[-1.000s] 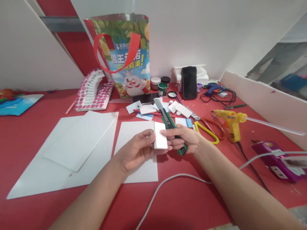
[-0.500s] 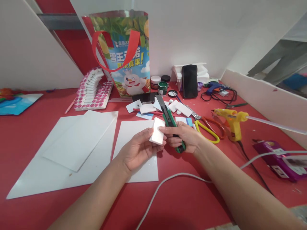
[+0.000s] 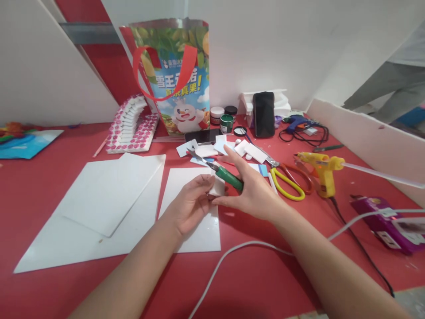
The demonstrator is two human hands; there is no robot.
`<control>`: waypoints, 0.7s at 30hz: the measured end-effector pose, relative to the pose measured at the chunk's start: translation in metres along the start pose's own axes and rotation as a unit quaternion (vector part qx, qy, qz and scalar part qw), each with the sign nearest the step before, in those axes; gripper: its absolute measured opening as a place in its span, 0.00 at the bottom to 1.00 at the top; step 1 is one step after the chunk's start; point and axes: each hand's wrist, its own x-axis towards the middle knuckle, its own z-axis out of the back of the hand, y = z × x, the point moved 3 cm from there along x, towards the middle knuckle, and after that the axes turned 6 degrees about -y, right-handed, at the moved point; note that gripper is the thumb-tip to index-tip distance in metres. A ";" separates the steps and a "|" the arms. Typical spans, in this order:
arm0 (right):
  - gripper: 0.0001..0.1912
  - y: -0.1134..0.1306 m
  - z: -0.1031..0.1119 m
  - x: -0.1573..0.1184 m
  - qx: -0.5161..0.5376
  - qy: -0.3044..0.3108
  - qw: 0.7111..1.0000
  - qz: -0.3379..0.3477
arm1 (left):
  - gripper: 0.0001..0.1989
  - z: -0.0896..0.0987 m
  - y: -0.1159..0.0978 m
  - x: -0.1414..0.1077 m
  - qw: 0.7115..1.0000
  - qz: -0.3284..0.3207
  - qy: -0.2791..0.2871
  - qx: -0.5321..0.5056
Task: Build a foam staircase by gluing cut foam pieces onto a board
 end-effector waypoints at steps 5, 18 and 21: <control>0.55 0.001 -0.003 0.001 -0.010 0.002 1.000 0.021 | 0.11 0.002 0.002 0.001 1.000 -0.007 0.000 0.020; 0.51 0.006 -0.002 0.003 -0.040 0.003 0.998 0.042 | 0.10 0.005 0.003 0.003 1.000 -0.004 0.012 -0.003; 0.51 0.008 -0.002 0.003 -0.049 0.008 0.997 0.056 | 0.11 0.006 0.002 0.002 1.000 0.002 0.008 0.004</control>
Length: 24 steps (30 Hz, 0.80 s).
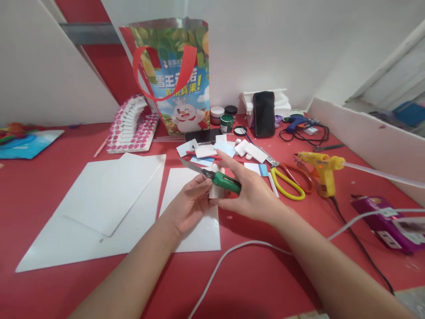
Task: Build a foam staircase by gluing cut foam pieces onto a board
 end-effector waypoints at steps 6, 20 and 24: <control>0.50 0.002 0.000 -0.002 -0.038 0.004 0.999 0.026 | 0.11 0.001 -0.001 -0.001 1.000 -0.008 0.029 -0.004; 0.60 0.015 0.013 -0.007 0.074 -0.012 0.997 -0.001 | 0.20 0.007 -0.004 0.000 0.999 -0.027 0.045 0.013; 0.38 0.004 0.029 -0.004 0.288 -0.153 0.932 -0.160 | 0.19 0.002 -0.005 -0.007 0.987 -0.025 0.157 0.033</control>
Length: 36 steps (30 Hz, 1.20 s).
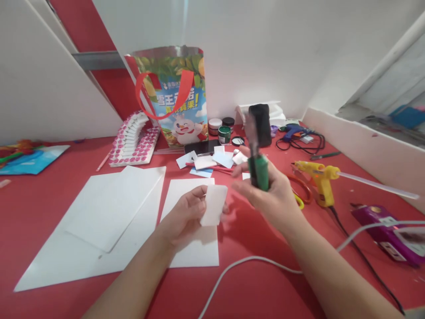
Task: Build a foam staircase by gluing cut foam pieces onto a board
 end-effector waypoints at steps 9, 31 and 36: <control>0.19 -0.010 -0.003 0.005 0.141 0.166 0.959 -0.181 | 0.15 -0.008 0.001 -0.005 0.994 0.018 0.108 0.014; 0.22 -0.051 -0.014 0.014 0.076 0.005 0.962 -0.262 | 0.20 -0.012 0.002 -0.004 0.741 -0.230 -0.199 0.598; 0.20 -0.030 0.009 0.021 -0.058 -0.039 0.977 -0.201 | 0.20 -0.007 -0.002 -0.001 0.719 -0.228 -0.239 0.611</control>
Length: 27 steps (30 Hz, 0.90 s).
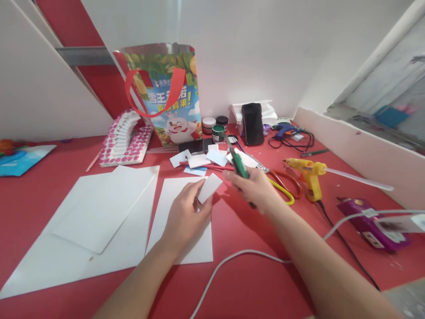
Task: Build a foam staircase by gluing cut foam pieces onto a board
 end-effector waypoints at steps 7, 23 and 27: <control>0.14 0.022 0.080 0.012 -0.532 -0.179 0.823 0.081 | 0.21 -0.002 0.008 0.001 0.998 0.044 -0.014 -0.029; 0.12 0.005 0.049 0.007 -0.599 -0.041 0.799 0.023 | 0.21 0.000 0.010 0.001 0.997 0.049 0.003 -0.057; 0.09 0.020 0.052 -0.003 -0.566 -0.056 0.822 0.034 | 0.22 0.000 0.010 0.003 0.996 0.061 -0.004 -0.069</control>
